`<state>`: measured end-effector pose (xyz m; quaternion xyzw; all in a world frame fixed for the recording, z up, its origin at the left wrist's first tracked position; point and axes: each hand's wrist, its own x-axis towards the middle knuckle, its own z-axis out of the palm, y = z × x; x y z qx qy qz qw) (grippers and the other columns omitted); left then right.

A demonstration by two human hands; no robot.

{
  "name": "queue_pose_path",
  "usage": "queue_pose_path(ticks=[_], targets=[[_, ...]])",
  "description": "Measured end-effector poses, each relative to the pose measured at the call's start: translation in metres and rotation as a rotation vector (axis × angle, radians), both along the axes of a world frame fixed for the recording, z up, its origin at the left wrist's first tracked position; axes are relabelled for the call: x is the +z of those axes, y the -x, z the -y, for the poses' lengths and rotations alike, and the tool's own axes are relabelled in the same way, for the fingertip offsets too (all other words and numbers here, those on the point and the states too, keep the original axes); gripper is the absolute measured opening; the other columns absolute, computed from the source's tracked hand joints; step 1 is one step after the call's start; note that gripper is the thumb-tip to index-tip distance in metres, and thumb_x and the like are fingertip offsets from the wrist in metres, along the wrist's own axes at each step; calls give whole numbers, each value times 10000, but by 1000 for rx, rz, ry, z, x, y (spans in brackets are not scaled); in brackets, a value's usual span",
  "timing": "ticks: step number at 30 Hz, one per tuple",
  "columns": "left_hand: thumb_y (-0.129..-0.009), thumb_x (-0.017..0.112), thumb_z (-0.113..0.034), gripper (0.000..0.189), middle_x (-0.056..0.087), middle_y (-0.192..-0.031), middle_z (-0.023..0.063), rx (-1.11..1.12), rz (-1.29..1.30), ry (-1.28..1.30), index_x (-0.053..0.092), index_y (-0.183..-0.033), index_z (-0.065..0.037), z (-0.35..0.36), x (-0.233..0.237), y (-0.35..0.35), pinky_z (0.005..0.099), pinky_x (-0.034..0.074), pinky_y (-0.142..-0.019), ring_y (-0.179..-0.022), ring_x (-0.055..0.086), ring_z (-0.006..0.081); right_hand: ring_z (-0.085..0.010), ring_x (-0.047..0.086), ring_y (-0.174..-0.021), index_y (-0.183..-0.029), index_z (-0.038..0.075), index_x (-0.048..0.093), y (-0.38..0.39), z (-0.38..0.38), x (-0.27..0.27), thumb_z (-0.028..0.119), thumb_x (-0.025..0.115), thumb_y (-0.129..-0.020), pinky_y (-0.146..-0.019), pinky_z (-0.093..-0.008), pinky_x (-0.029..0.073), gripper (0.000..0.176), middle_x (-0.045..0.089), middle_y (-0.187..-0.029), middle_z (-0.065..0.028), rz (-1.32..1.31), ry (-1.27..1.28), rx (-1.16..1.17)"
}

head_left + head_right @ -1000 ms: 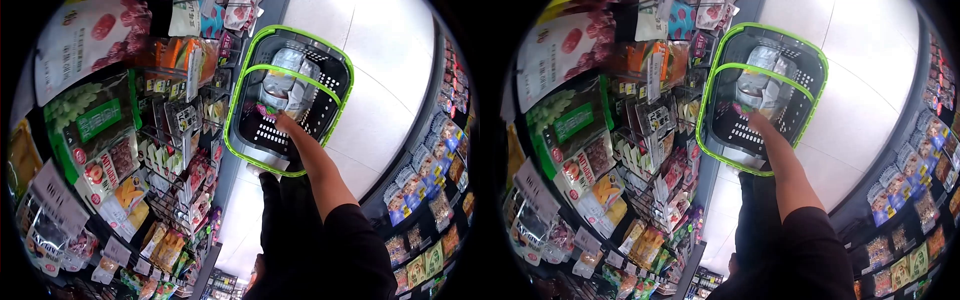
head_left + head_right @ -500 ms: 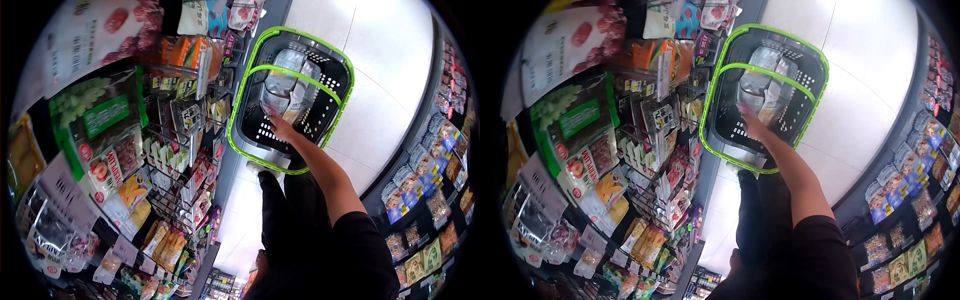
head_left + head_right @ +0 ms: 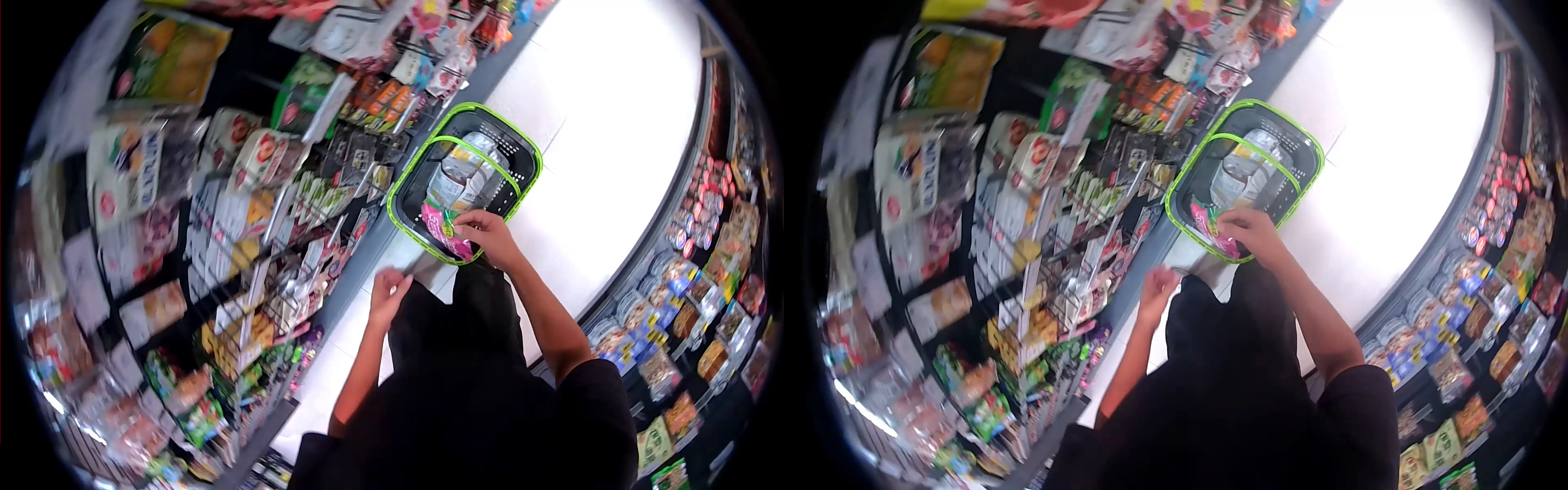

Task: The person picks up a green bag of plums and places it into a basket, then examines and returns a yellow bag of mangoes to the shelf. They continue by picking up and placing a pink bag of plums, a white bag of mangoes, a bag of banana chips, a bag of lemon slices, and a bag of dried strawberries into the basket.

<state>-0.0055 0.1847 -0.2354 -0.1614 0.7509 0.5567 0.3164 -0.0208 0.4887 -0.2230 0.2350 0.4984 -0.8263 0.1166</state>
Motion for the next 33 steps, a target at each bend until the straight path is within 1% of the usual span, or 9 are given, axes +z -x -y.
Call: queue_pose_path(ticks=[2,3,6,10,11,15,18,23,33], targets=[[-818,787,-182,886,386,-1417,223,34,28,-152,202,-1466,-30,-30,36,21,411,389,-1066,-1326,411,309,-84,588,-822,-975,9,653,-3,-5,36,15,659,-875,-731,-226,463,101,646,-915,-16,70,99,16],[-814,784,-153,925,356,-1442,213,53,3,-252,162,-1490,-49,-39,54,28,426,388,-1070,-1352,382,313,-91,593,-825,-992,15,638,-6,-5,47,-13,644,-873,-738,-225,465,122,642,-911,-22,56,128,24],[-818,764,-80,752,514,-1343,140,64,-116,-510,335,-1433,-24,-55,108,40,350,430,-1030,-1237,512,216,-108,590,-845,-977,-4,635,-12,0,79,-3,647,-857,-752,-249,467,121,635,-939,-28,-88,273,49],[-860,722,-75,465,661,-1126,73,29,-23,-532,541,-1281,-1,-39,151,35,289,500,-916,-1021,632,147,-119,578,-932,-1058,22,595,-15,20,112,-72,598,-861,-820,-258,467,218,609,-1037,-45,-176,383,105],[-872,711,-80,410,676,-1087,63,55,-48,-534,570,-1248,2,-36,160,30,284,512,-892,-981,645,138,-157,579,-1032,-1215,40,544,-15,27,110,-57,585,-877,-900,-297,481,355,590,-1143,-74,-220,352,88],[-909,680,-110,341,687,-1068,68,219,-170,-535,591,-1216,10,-14,172,4,276,523,-862,-940,656,127,-224,556,-1182,-1408,19,402,-13,59,142,22,583,-907,-1011,-367,467,533,556,-1297,-129,-205,448,86],[-914,675,-101,312,686,-1068,69,361,-236,-557,595,-1195,10,4,180,-14,279,524,-861,-940,652,123,-221,580,-1145,-1365,-19,432,-23,82,145,47,597,-912,-998,-366,474,487,565,-1289,-139,-101,483,305],[-917,668,-86,294,679,-1079,72,547,-321,-607,593,-1185,10,35,192,-39,277,524,-859,-937,651,119,-144,649,-969,-1176,-21,612,-32,127,151,59,641,-915,-883,-298,515,274,680,-1077,-81,-88,316,425],[-919,662,-122,273,682,-1005,49,599,-345,-638,605,-1156,0,110,197,-62,230,522,-764,-863,644,83,-134,667,-885,-1154,-13,621,-44,195,176,59,661,-897,-821,-283,530,269,697,-1027,-75,-110,174,516]])
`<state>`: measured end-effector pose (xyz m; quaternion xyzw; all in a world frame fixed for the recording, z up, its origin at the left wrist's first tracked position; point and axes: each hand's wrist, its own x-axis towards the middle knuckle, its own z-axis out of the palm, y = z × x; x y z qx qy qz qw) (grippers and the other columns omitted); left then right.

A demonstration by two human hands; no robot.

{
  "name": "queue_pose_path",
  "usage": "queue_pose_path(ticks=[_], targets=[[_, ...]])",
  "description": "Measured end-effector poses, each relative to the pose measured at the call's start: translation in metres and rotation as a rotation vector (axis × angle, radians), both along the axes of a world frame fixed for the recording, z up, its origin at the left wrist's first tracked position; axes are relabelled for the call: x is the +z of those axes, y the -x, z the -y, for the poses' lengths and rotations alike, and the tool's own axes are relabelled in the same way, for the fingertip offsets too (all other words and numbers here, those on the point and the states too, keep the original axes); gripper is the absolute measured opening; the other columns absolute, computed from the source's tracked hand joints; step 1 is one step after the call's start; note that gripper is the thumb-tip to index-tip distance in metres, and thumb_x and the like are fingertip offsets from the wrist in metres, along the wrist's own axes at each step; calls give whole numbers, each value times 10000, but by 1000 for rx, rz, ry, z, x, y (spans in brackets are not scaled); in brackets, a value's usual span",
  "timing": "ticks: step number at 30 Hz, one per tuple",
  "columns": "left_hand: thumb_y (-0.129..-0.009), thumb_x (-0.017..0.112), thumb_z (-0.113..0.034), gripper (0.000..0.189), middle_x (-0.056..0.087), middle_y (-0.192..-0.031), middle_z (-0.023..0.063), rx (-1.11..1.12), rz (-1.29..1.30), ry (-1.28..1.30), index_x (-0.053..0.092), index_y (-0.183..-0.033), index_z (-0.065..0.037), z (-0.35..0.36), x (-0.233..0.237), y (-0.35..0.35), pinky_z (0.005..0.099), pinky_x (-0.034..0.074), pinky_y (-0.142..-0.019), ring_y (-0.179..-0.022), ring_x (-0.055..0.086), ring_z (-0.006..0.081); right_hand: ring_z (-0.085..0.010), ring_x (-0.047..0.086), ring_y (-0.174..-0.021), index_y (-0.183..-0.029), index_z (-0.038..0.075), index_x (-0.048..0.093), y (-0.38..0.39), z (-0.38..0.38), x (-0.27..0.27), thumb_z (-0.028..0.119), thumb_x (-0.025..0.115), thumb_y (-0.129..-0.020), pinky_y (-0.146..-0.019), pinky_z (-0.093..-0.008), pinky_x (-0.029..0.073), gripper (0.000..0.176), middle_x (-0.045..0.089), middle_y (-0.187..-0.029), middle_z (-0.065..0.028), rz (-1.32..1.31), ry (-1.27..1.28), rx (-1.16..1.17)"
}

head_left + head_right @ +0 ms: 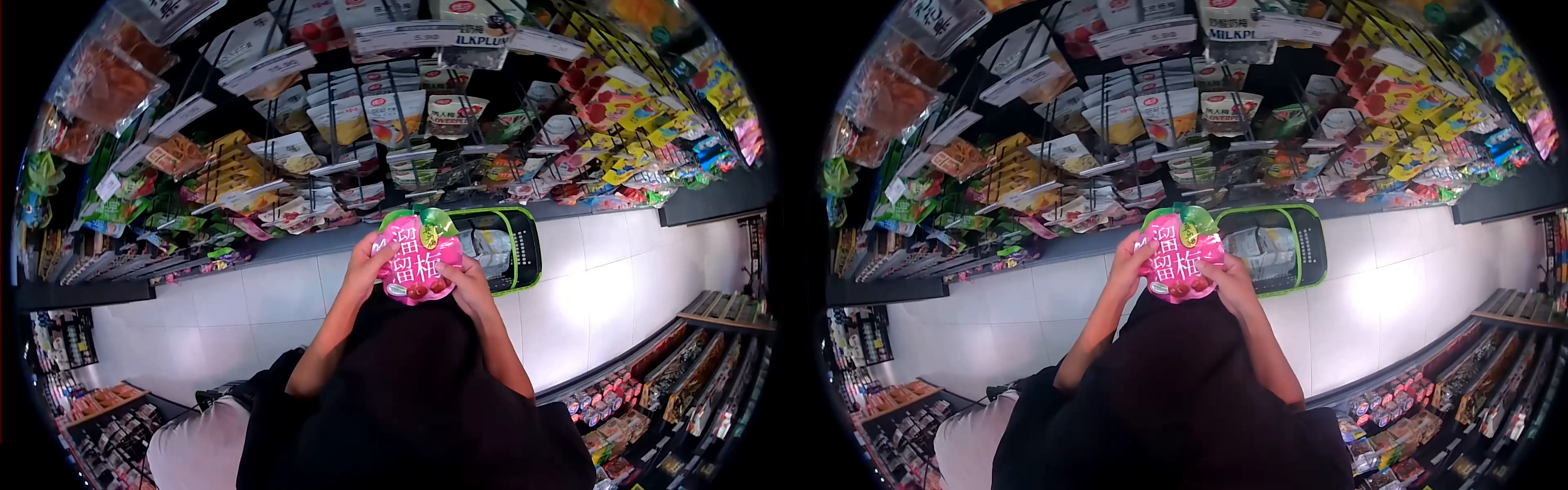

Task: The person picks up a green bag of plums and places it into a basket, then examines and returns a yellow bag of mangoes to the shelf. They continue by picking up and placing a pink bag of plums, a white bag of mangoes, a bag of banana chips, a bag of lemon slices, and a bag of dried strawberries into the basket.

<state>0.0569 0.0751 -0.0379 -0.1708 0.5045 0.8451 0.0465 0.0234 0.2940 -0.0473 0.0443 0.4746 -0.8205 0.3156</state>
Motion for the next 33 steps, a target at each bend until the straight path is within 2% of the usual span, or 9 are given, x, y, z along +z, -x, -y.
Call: queue_pose_path(ticks=[5,12,15,25,33], targets=[[-917,669,-112,237,689,-965,44,48,-46,-7,622,-1119,3,32,17,10,216,515,-732,-827,640,72,-135,667,-875,-1138,-5,622,-5,30,-3,54,671,-879,-815,-281,531,271,696,-1017,-72,18,-26,5],[-909,679,-86,142,683,-886,27,133,-65,-22,636,-1011,3,63,22,17,182,485,-646,-749,616,43,-70,595,-731,-1057,16,630,3,64,13,66,680,-878,-679,-219,464,192,664,-853,-20,63,-28,22],[-914,653,-54,132,687,-899,49,155,-100,-56,623,-1027,7,73,12,17,217,520,-662,-738,634,72,-76,593,-730,-1036,16,631,4,72,7,82,687,-881,-681,-227,464,178,663,-855,-21,27,-24,20],[-902,673,-67,182,691,-923,54,215,-50,4,634,-1053,26,83,27,20,215,512,-688,-778,636,76,-80,591,-726,-913,18,653,9,86,1,141,707,-891,-678,-238,464,136,662,-814,-17,-97,-130,47],[-898,673,-54,219,703,-957,75,232,-55,51,660,-1092,47,84,17,21,217,523,-726,-806,647,84,-66,583,-720,-902,24,660,11,86,1,167,702,-901,-676,-231,461,149,659,-800,-3,-151,-189,66]])
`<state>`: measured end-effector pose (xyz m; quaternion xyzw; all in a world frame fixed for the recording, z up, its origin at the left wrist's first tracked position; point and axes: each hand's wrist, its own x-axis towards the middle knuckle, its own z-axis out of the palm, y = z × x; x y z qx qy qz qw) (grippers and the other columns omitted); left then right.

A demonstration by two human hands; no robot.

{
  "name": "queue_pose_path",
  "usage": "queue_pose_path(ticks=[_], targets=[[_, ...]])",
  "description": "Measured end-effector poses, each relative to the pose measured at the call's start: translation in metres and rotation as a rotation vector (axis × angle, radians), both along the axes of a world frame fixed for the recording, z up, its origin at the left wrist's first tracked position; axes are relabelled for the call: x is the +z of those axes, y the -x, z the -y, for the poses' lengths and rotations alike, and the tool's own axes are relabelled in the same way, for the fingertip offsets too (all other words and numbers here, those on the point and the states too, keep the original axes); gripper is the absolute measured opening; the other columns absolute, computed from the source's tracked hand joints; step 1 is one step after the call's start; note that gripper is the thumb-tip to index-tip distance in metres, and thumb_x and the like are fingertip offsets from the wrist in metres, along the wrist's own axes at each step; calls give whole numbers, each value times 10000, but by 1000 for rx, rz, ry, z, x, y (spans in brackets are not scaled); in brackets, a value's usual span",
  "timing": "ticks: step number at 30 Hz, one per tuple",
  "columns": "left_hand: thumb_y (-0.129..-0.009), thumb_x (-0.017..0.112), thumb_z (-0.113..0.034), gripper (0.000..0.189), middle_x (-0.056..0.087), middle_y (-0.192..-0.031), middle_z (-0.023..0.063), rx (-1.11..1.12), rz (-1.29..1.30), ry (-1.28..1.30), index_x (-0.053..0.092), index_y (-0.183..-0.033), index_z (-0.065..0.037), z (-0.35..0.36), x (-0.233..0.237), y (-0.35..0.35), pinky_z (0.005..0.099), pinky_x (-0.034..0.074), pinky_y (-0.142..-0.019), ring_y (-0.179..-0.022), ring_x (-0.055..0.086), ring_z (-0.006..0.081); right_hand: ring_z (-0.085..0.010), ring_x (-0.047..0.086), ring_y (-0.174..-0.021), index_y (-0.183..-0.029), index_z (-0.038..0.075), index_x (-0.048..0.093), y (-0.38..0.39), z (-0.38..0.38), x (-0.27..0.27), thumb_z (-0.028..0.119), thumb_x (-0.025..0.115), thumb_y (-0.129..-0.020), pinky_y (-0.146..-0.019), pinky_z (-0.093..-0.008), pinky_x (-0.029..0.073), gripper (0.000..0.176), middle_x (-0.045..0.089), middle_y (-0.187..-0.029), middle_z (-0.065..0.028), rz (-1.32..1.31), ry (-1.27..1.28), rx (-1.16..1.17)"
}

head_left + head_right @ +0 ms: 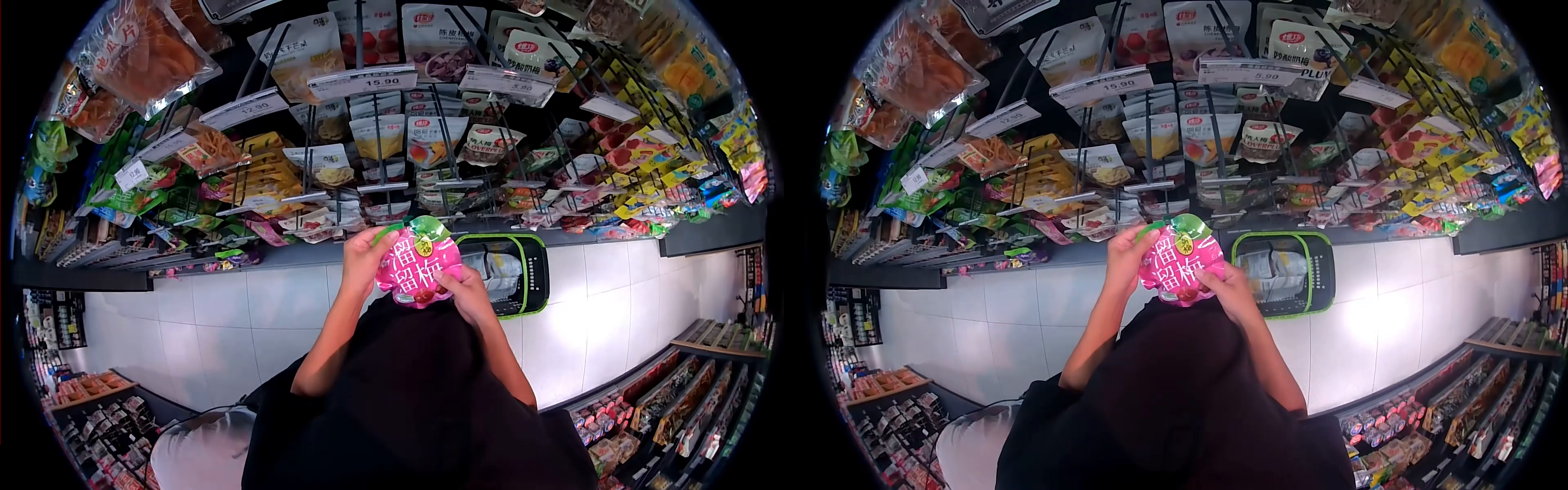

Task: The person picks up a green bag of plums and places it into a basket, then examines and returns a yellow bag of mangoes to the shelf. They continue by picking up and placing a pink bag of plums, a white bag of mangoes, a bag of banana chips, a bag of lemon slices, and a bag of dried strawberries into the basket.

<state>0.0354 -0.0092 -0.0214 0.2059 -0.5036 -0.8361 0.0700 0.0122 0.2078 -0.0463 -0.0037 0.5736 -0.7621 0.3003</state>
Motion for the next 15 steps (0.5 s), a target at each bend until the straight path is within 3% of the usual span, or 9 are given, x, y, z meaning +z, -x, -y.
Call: queue_pose_path(ticks=[15], targets=[[-901,681,-68,161,698,-886,42,38,44,-39,672,-1023,36,-18,-4,6,202,495,-669,-744,622,62,-52,594,-745,-1103,17,641,14,-15,1,184,624,-958,-688,-212,464,222,673,-892,0,57,38,33]])
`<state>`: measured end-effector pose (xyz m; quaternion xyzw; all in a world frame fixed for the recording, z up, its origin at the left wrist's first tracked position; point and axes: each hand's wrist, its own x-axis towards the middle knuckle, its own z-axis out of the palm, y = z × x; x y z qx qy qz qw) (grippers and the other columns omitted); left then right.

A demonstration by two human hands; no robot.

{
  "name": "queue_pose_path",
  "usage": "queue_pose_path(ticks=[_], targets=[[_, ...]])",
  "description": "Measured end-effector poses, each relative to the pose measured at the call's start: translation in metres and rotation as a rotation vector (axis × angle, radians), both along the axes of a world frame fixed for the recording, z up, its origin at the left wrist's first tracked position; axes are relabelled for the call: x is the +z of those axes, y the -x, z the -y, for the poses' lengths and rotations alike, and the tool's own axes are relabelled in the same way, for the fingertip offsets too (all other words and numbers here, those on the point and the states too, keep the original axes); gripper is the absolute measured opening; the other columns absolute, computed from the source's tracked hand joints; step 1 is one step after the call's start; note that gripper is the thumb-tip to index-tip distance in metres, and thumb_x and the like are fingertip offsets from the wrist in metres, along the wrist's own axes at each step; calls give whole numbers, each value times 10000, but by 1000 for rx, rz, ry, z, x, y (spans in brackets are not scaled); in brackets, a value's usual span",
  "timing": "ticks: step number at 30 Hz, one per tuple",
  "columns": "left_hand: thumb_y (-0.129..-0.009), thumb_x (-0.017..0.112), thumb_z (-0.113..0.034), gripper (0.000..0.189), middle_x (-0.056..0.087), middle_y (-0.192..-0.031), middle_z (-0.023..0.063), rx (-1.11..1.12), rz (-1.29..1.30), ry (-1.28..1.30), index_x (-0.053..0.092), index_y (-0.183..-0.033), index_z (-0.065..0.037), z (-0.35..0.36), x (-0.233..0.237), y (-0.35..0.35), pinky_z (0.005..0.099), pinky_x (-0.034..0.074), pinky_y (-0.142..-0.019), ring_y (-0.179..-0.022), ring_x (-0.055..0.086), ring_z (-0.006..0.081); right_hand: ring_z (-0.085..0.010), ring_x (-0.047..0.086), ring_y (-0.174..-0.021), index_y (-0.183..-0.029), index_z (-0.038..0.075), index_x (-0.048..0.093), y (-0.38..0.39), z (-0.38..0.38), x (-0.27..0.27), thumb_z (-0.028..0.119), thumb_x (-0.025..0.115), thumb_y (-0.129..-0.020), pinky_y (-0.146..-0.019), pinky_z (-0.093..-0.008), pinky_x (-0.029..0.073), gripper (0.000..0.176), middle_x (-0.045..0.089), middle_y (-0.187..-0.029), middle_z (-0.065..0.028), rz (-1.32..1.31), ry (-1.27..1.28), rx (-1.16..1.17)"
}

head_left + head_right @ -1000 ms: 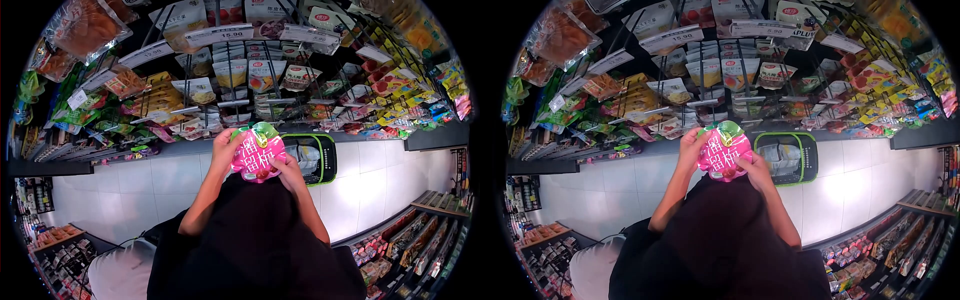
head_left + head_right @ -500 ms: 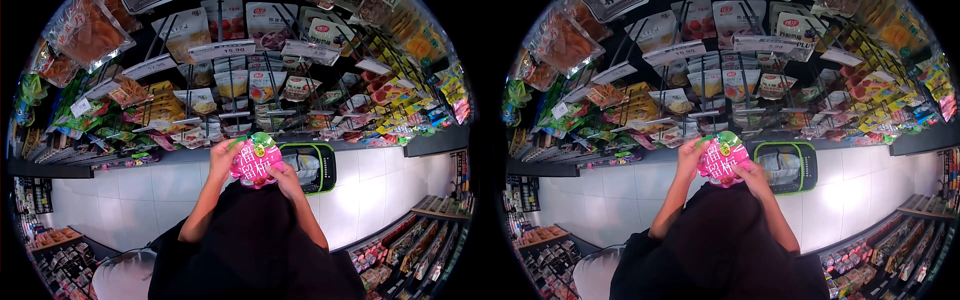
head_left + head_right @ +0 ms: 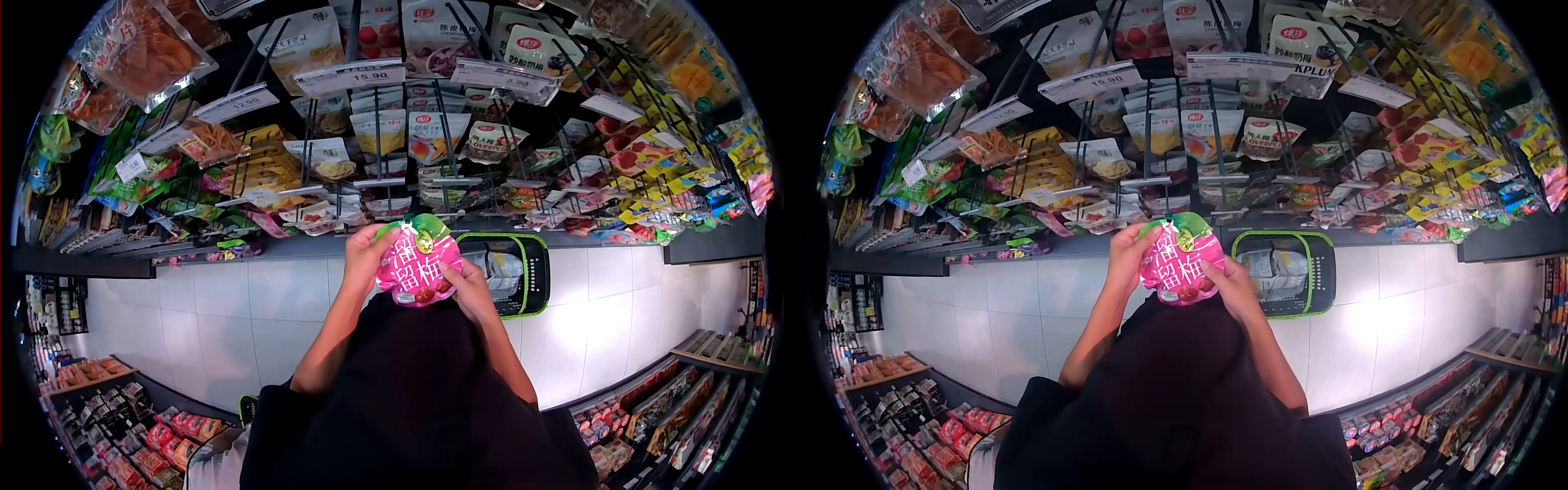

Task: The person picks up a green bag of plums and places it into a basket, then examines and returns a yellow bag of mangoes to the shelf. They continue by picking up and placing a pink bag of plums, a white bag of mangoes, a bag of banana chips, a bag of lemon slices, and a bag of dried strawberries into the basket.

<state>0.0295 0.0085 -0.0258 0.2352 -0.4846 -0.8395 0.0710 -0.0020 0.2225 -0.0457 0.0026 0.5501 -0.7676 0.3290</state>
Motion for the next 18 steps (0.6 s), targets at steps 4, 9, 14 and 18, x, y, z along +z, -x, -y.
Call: queue_pose_path(ticks=[4,9,14,18], targets=[[-904,682,-84,175,690,-873,28,6,17,10,671,-1032,35,-6,1,3,194,483,-652,-726,605,51,-45,604,-777,-1106,13,645,5,-4,1,184,622,-961,-704,-210,473,225,686,-935,-5,-25,8,-7],[-912,677,-105,191,684,-866,17,11,31,44,671,-1044,33,-14,2,7,187,474,-642,-710,588,41,-40,606,-784,-1113,14,650,14,-11,-1,175,621,-961,-714,-211,480,223,690,-952,-5,-3,17,4],[-922,663,-96,176,695,-878,30,12,33,47,669,-1044,30,-24,5,13,190,483,-656,-729,607,48,-41,608,-793,-1117,14,651,22,-23,-6,167,624,-958,-723,-209,482,222,690,-956,-4,34,41,25],[-922,657,-80,164,702,-890,40,-9,18,62,662,-1047,25,-29,2,18,193,493,-660,-737,623,54,-47,613,-804,-1121,10,649,29,-31,-4,168,628,-956,-732,-210,485,229,691,-958,-5,36,58,28]])
